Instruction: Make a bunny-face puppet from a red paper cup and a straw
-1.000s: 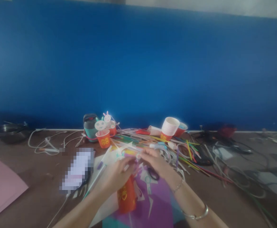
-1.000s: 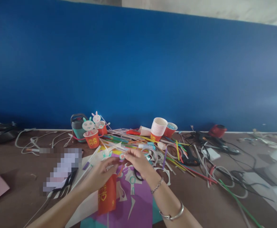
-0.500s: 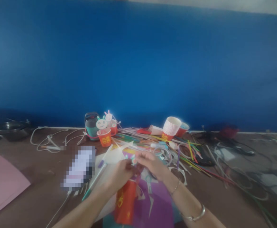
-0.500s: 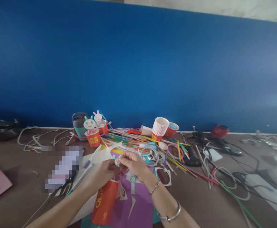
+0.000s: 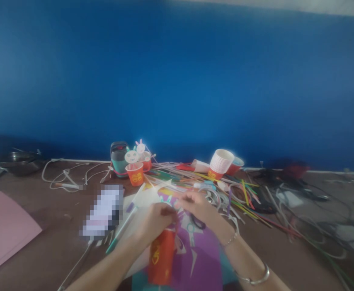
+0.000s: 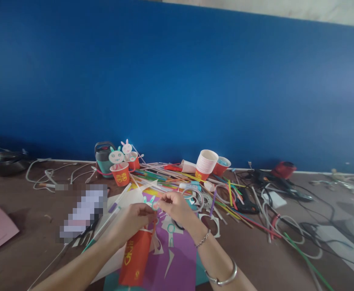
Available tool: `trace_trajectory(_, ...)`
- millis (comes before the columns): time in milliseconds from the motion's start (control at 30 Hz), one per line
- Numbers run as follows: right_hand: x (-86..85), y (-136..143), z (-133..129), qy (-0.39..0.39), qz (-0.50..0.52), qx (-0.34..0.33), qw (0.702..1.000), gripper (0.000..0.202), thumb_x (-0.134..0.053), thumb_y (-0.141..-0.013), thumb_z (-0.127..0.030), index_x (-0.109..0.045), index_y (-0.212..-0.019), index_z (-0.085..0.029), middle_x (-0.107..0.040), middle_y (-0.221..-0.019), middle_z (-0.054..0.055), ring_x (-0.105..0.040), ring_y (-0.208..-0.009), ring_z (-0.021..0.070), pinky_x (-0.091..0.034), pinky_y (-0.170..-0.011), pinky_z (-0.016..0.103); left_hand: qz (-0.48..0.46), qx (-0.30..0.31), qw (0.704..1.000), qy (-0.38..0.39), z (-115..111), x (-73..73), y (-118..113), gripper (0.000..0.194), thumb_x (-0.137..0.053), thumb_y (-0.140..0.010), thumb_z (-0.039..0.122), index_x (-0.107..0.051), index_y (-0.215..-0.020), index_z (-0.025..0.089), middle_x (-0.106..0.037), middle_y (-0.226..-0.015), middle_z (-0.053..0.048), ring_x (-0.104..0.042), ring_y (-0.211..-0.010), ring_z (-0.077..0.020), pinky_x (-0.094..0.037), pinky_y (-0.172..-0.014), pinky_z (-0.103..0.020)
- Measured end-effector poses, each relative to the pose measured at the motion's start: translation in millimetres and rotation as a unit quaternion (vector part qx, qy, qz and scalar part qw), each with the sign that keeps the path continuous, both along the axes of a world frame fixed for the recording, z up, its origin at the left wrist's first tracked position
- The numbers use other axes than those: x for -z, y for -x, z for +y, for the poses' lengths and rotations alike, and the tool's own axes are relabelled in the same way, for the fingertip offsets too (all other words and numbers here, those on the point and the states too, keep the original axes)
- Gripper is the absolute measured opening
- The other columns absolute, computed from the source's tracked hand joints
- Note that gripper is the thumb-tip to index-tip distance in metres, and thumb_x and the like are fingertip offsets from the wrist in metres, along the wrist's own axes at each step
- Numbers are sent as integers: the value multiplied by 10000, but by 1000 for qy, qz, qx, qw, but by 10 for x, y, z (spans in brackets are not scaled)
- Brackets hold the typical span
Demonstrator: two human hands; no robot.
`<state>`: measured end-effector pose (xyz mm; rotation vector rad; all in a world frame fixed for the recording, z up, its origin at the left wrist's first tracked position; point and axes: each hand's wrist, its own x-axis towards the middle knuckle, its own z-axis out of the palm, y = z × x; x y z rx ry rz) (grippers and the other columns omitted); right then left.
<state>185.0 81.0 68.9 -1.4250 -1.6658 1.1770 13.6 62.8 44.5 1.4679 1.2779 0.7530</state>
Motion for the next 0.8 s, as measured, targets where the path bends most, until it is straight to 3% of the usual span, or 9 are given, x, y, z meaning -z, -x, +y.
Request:
trace_trajectory(167,49,26,8,-45,-31,3,998,236,-602,-746,-319,-533,-567,-181,-456,-528,-45,-395,-523,104,-302,-508,231,-12,-3,1000,7,-10,-37,-11,147,-581,-687,228,-713,-645,181,-684,-624,-8,-607,-618,-167,-420,-556,-229)
trace_trajectory(367,50,72,-13,-49,-24,24,998,262,-628,-721,-340,-522,-537,-186,-450,-506,-42,-401,-520,109,-312,-490,228,13,-13,1000,0,15,31,-5,147,-602,-700,259,-718,-655,181,-676,-603,-8,-601,-609,-171,-411,-542,-235)
trace_trajectory(533,47,107,-57,-66,-51,46,995,174,-601,-725,-309,-584,-604,-185,-580,-579,-7,-520,-574,147,-391,-531,241,-14,-21,1000,19,3,29,-10,156,-616,-709,286,-715,-677,169,-678,-609,-11,-597,-580,-163,-415,-533,-235)
trace_trajectory(800,55,121,-62,-78,-97,35,992,124,-582,-715,-253,-557,-609,-194,-606,-599,1,-559,-596,160,-409,-557,251,23,-24,999,-2,-9,-19,-21,147,-578,-690,212,-714,-649,173,-667,-593,-6,-605,-607,-172,-418,-554,-240)
